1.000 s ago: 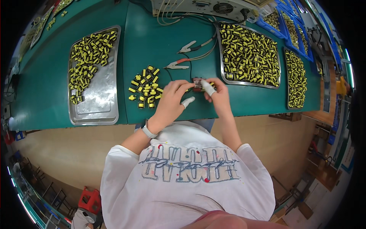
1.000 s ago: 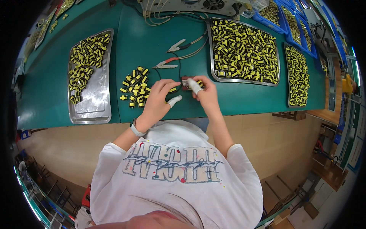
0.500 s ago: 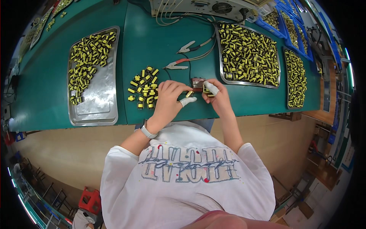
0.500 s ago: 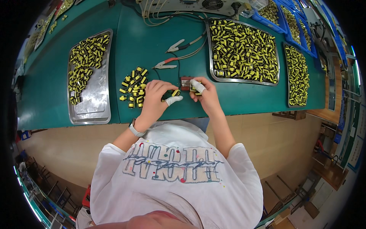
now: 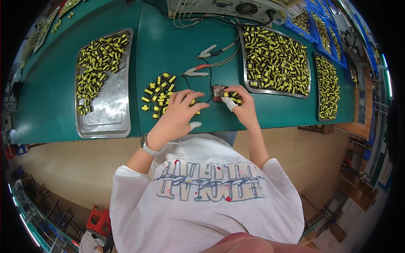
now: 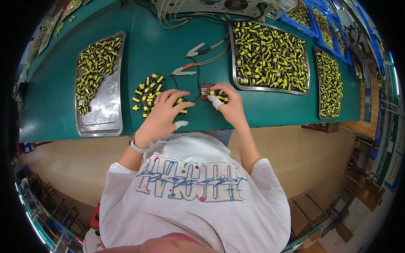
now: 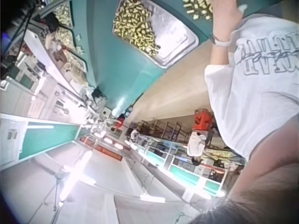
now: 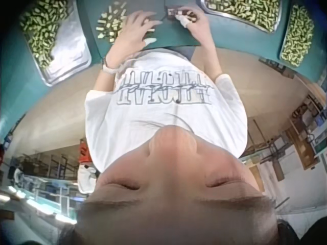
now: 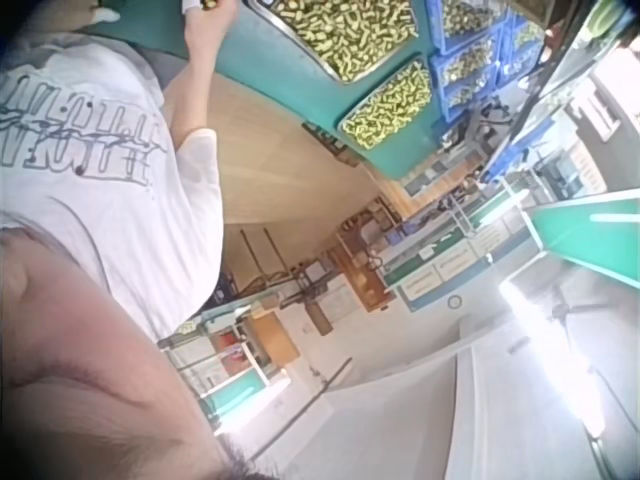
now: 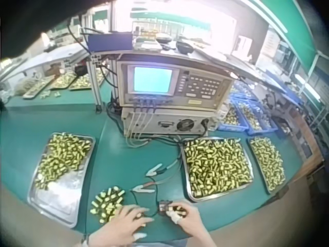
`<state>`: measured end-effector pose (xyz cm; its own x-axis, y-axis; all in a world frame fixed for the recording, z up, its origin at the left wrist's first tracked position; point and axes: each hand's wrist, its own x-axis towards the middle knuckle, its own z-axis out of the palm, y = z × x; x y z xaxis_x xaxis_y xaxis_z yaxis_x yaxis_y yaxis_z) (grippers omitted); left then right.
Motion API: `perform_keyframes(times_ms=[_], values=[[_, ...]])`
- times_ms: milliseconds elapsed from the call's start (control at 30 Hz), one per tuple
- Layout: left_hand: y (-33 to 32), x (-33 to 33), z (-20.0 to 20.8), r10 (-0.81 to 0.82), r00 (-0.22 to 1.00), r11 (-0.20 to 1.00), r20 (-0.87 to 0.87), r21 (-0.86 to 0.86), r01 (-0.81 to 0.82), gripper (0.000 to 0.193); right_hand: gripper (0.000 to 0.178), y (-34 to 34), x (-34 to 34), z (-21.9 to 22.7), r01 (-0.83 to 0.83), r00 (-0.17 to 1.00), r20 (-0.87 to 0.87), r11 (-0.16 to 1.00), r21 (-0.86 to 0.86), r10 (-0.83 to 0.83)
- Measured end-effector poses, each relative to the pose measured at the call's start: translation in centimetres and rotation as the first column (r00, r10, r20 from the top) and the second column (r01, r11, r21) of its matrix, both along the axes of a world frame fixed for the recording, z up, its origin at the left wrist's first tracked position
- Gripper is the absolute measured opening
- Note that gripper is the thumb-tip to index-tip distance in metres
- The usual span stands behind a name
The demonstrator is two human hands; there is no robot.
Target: The person is seen picking small yellow electronic components from a tray and placing them into a small red assembly or testing unit at an electronics factory workstation.
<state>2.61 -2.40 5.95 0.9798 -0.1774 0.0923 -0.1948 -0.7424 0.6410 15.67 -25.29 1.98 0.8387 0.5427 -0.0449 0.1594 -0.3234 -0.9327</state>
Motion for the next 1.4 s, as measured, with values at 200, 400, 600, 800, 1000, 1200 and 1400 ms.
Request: perform_keyframes(times_ms=[200, 400, 600, 800, 1000, 1200, 1400], values=[[0.6, -0.9, -2.1, 0.030, 0.999, 0.989, 0.033, 0.141, -0.035, 0.052, 0.030, 0.0, 0.5, 0.7, -0.081, 0.982, 0.156, 0.988, -0.132, 0.102], [-0.2, -0.2, -2.4, 0.094, 0.989, 0.994, 0.117, 0.041, -0.099, 0.041, 0.025, 0.1, 0.3, 1.3, 0.046, 0.896, -0.444, 0.998, 0.048, -0.020], [-2.1, 0.3, -1.3, 0.250, 0.965, 0.903, 0.083, -0.380, -0.201, 0.031, 0.026, 0.2, -1.4, -0.6, 0.278, 0.490, -0.760, 0.750, 0.601, 0.427], [-2.7, 0.7, -1.5, 0.256, 0.967, 0.829, 0.010, -0.517, -0.214, 0.035, 0.028, 2.1, -3.7, -1.0, 0.270, 0.496, -0.742, 0.733, 0.625, 0.450], [-2.2, -0.1, -1.6, 0.280, 0.938, 0.956, 0.204, 0.025, -0.291, 0.051, 0.016, 1.9, -2.0, 1.1, 0.226, 0.780, -0.621, 0.960, 0.168, -0.075], [-1.4, -2.0, -4.5, 0.294, 0.926, 0.902, 0.236, 0.252, -0.350, 0.054, 0.013, 1.1, 0.9, -0.5, 0.252, 0.884, -0.401, 0.967, -0.029, -0.242], [-1.5, -2.4, -6.0, 0.287, 0.915, 0.900, 0.284, 0.248, -0.360, 0.036, 0.014, 0.4, 1.6, -0.7, 0.145, 0.928, -0.332, 0.985, -0.097, -0.169]])
